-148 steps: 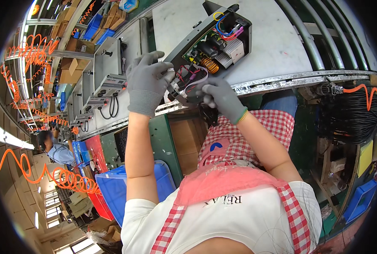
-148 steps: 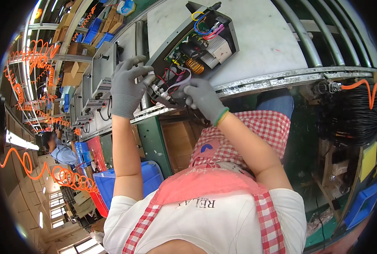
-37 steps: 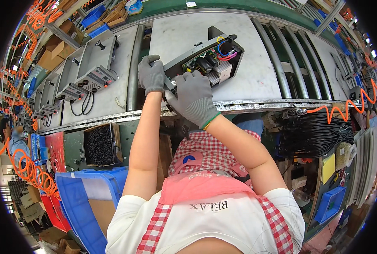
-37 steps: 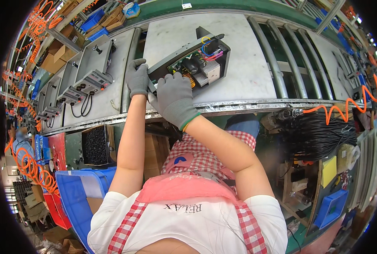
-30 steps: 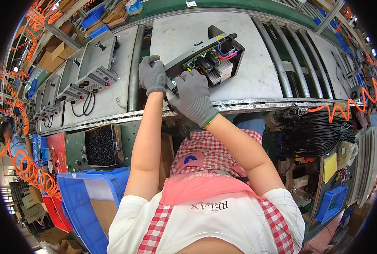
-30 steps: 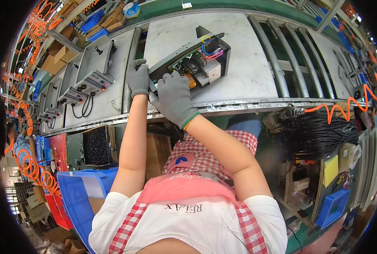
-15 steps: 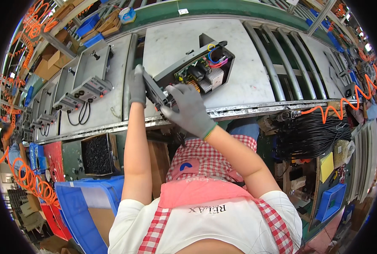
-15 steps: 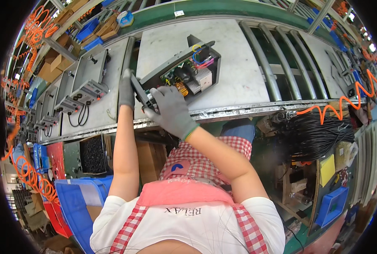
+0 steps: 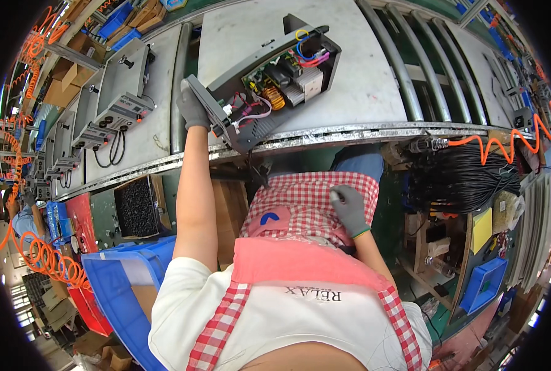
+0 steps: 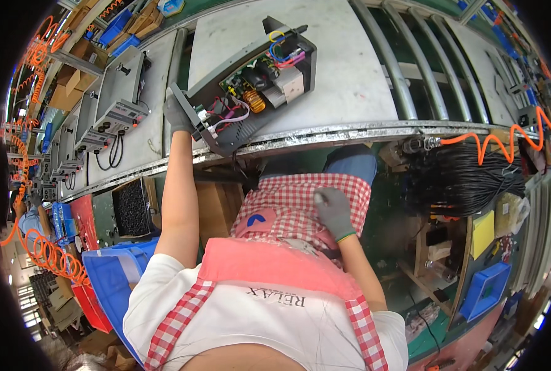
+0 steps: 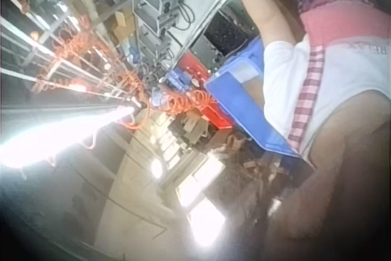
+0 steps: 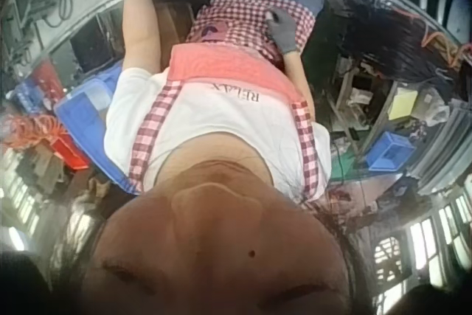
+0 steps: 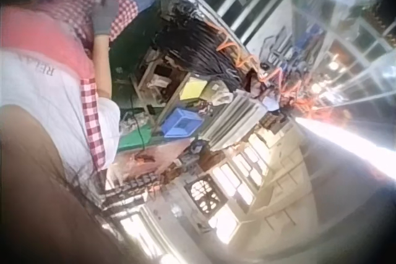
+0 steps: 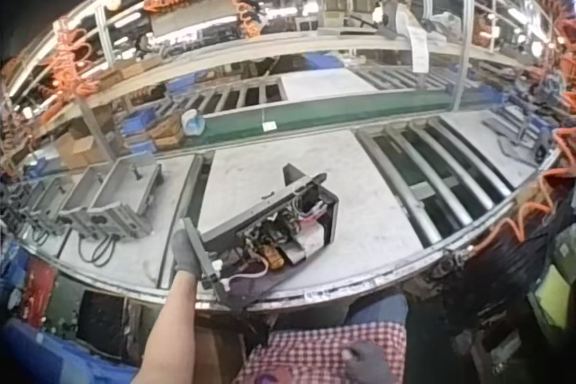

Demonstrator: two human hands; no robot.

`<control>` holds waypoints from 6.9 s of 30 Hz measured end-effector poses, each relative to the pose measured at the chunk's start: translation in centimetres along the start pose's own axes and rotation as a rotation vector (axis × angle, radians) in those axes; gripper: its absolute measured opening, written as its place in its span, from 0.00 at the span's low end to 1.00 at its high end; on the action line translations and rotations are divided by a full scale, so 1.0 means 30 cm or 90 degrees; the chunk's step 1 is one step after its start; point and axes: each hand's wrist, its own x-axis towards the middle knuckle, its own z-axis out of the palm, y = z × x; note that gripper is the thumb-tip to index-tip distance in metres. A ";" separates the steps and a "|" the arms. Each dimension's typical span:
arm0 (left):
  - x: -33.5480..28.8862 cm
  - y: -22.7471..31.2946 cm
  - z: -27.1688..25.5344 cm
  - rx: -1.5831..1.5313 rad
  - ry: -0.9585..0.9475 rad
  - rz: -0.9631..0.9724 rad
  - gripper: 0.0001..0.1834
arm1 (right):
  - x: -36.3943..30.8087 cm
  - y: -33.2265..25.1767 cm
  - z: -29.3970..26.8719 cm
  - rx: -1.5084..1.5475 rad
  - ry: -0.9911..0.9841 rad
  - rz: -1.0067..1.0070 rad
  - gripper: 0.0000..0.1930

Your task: The person assembles an electronic device by connecting wires and components inside a metal enclosure. They use a screwdriver to secure parts, place yellow insulating pads, and use a heat gun to treat components on a circuit board. The person then places the assembled unit onto a conveyor belt.

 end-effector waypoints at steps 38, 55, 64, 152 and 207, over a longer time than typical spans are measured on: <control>-0.328 0.144 0.158 0.313 0.177 0.324 0.18 | 0.066 0.052 0.112 0.093 -0.161 0.094 0.11; -0.354 0.273 -0.069 -0.218 -0.047 -0.202 0.12 | 0.270 -0.355 0.169 0.337 -0.560 -0.087 0.17; -0.172 -0.018 0.059 -0.202 0.209 -0.189 0.15 | 0.671 -0.550 -0.318 -0.271 0.386 -0.428 0.17; -2.181 0.621 -0.175 -0.539 -1.739 1.068 0.07 | -2.504 -0.030 1.510 0.872 1.298 1.543 0.16; -3.183 1.223 0.129 0.075 -2.107 -0.003 0.40 | -2.300 -0.991 -0.439 0.311 1.803 0.240 0.41</control>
